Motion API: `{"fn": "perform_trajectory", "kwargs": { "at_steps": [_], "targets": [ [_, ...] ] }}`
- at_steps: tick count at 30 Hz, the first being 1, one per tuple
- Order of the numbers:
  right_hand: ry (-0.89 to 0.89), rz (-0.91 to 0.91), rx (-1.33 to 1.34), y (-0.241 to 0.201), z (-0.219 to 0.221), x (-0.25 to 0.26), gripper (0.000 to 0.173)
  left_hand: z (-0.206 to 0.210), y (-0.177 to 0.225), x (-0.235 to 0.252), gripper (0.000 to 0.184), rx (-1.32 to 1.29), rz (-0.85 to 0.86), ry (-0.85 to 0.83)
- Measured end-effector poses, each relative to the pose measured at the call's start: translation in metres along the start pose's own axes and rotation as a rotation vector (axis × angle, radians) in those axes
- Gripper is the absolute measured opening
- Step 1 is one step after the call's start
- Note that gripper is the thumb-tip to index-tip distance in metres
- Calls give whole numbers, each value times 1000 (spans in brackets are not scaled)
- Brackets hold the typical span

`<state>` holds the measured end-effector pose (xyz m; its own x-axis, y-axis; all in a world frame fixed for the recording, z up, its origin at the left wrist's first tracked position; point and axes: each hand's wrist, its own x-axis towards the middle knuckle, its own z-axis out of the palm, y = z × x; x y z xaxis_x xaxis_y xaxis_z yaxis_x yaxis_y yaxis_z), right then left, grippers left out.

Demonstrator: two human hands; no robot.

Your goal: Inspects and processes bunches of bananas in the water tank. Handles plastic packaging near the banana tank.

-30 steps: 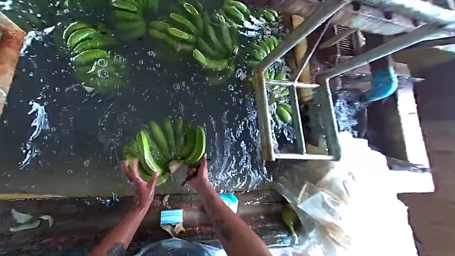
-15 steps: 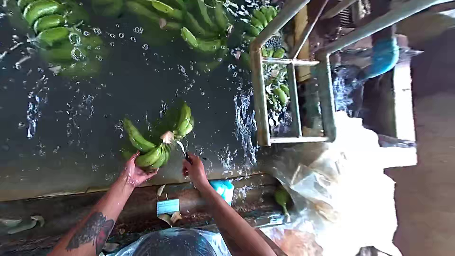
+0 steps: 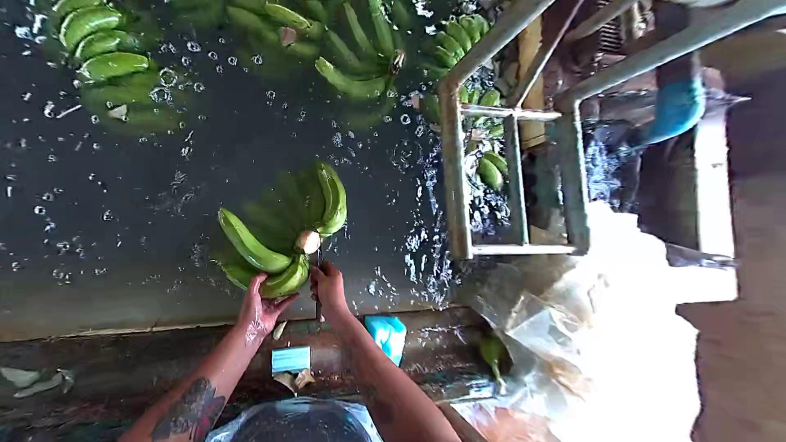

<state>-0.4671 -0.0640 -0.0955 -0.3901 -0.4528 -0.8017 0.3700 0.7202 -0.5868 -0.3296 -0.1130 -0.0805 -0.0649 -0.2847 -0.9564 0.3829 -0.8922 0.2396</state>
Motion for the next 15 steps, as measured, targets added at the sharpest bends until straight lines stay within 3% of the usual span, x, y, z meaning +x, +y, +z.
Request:
{"fn": "perform_trajectory", "kwargs": {
  "at_steps": [8, 11, 15],
  "targets": [
    [-32, -23, 84, 5, 0, 11, 23, -11, -11, 6, 42, 57, 73, -24],
    [-63, -178, 91, 18, 1, 32, 19, -14, -8, 2, 40, 73, 78, -31],
    [-82, -415, -226, 14, -7, 65, 28, -4, 0, 2, 41, 66, 124, 8]
  ]
}}
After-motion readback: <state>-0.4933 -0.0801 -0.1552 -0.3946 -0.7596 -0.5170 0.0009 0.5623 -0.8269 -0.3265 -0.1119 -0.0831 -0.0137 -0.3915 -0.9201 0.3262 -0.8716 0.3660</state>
